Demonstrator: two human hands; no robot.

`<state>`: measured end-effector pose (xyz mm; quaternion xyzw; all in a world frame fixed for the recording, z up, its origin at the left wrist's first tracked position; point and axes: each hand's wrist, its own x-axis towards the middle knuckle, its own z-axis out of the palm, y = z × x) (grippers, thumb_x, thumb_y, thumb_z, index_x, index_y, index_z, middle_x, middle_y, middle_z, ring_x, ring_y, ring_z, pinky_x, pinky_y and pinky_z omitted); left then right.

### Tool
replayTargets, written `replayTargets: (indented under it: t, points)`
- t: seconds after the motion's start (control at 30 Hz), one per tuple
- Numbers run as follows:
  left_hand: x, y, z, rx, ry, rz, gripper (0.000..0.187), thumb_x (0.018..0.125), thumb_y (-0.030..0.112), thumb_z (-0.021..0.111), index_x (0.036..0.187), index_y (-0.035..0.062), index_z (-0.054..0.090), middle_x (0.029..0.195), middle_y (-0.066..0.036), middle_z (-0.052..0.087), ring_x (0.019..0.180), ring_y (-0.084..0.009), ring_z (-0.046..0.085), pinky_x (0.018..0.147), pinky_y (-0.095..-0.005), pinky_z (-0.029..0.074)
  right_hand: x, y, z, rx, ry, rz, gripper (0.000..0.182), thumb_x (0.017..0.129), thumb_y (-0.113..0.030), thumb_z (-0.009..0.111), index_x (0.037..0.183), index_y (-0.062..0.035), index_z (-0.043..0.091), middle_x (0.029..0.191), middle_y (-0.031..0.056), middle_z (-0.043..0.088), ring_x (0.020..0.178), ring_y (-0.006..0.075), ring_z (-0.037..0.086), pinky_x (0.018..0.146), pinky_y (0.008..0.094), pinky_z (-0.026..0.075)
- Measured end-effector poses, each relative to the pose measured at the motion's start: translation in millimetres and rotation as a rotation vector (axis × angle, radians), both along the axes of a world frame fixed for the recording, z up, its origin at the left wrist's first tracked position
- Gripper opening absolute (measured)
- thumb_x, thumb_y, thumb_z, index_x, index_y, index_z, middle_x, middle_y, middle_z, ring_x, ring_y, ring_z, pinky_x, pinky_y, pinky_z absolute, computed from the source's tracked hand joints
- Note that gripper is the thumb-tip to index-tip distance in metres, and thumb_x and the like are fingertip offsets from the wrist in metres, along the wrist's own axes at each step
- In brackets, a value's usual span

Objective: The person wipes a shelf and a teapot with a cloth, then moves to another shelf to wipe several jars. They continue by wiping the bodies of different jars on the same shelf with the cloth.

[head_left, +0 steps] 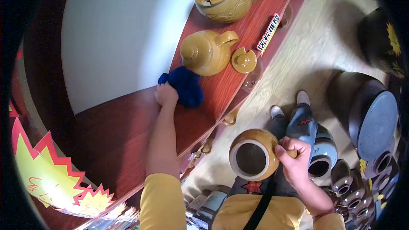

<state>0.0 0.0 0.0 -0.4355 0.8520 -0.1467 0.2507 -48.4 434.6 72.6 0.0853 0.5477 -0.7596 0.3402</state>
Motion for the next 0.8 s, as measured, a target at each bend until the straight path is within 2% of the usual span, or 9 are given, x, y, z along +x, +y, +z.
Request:
replayTargets:
  t: [0.07, 0.17, 0.27, 0.4, 0.47, 0.5, 0.57, 0.67, 0.8]
  points:
    - [-6, 10, 3, -0.03, -0.132, -0.062, 0.039, 0.074, 0.023, 0.064, 0.108, 0.0048, 0.059, 0.111, -0.016, 0.058, 0.117, -0.0251, 0.046, 0.099, -0.0354, 0.035, -7, -4, 5, -0.027, -0.006, -0.04, 0.045, 0.072, 0.009, 0.063, 0.056, -0.0063, 0.024, 0.052, -0.0017, 0.033, 0.051, 0.0061, 0.028, 0.046, 0.024, 0.023]
    - [-23, 6, 18, 0.07, -0.145, 0.081, 0.038, 0.073, 0.023, 0.063, 0.104, 0.0015, 0.059, 0.109, -0.016, 0.059, 0.107, -0.0309, 0.053, 0.093, -0.0367, 0.04, -14, -17, -4, -0.059, 0.082, -0.042, 0.044, 0.071, 0.009, 0.063, 0.056, -0.0059, 0.024, 0.052, -0.0012, 0.033, 0.051, 0.0062, 0.028, 0.046, 0.0237, 0.023]
    - [-16, -25, 2, 0.196, -0.154, 0.051, 0.04, 0.071, 0.023, 0.065, 0.101, -0.0026, 0.059, 0.107, -0.018, 0.06, 0.102, -0.0336, 0.056, 0.092, -0.037, 0.041, -17, -20, -3, -0.033, 0.117, -0.044, 0.044, 0.071, 0.009, 0.063, 0.056, -0.0056, 0.024, 0.052, -0.0009, 0.033, 0.051, 0.0064, 0.028, 0.046, 0.0236, 0.023]
    - [-20, 4, 0, 0.188, -0.229, 0.102, 0.053, 0.068, 0.022, 0.068, 0.11, -0.0051, 0.052, 0.119, -0.021, 0.052, 0.112, -0.0309, 0.05, 0.098, -0.0398, 0.037, -14, -20, -6, -0.026, 0.07, -0.052, 0.043, 0.071, 0.008, 0.064, 0.055, -0.0055, 0.025, 0.051, -0.001, 0.033, 0.05, 0.0062, 0.028, 0.045, 0.0238, 0.023]
    - [-5, 16, -13, 0.043, -0.046, 0.073, 0.07, 0.067, 0.023, 0.067, 0.124, -0.0053, 0.037, 0.132, -0.023, 0.038, 0.123, -0.0296, 0.039, 0.103, -0.0442, 0.03, -10, -21, -5, 0.0, 0.051, -0.038, 0.043, 0.071, 0.007, 0.064, 0.055, -0.0055, 0.026, 0.051, -0.0011, 0.033, 0.05, 0.0059, 0.028, 0.045, 0.0239, 0.022]
    - [1, 8, -23, 0.042, -0.043, 0.071, 0.07, 0.067, 0.023, 0.067, 0.124, -0.0053, 0.037, 0.132, -0.023, 0.038, 0.123, -0.0296, 0.039, 0.103, -0.0442, 0.03, -8, -22, -6, 0.023, 0.034, -0.021, 0.043, 0.071, 0.007, 0.064, 0.055, -0.0055, 0.026, 0.051, -0.0013, 0.033, 0.05, 0.0056, 0.028, 0.045, 0.024, 0.022]
    - [14, -11, -41, 0.064, -0.115, -0.046, 0.086, 0.066, 0.025, 0.067, 0.133, -0.003, 0.021, 0.141, -0.021, 0.024, 0.13, -0.0288, 0.027, 0.105, -0.0476, 0.023, -7, -22, -7, 0.025, 0.055, -0.008, 0.044, 0.07, 0.006, 0.065, 0.054, -0.0055, 0.026, 0.051, -0.0014, 0.033, 0.05, 0.0053, 0.027, 0.045, 0.0239, 0.022]
    - [-5, -14, -19, 0.252, -0.082, 0.125, 0.088, 0.065, 0.024, 0.067, 0.134, -0.0034, 0.019, 0.137, -0.022, 0.033, 0.128, -0.0297, 0.033, 0.107, -0.0448, 0.02, -7, -23, -5, 0.031, 0.046, 0.011, 0.044, 0.07, 0.006, 0.065, 0.054, -0.0054, 0.026, 0.05, -0.0015, 0.032, 0.05, 0.005, 0.027, 0.044, 0.0239, 0.021]
    - [-18, -14, -5, 0.261, -0.197, 0.214, 0.087, 0.064, 0.022, 0.066, 0.134, -0.0039, 0.02, 0.13, -0.022, 0.043, 0.122, -0.0312, 0.042, 0.106, -0.0424, 0.024, -8, -23, -3, 0.035, 0.059, 0.034, 0.044, 0.069, 0.006, 0.065, 0.054, -0.0054, 0.025, 0.05, -0.0016, 0.03, 0.05, 0.0048, 0.026, 0.044, 0.024, 0.021]
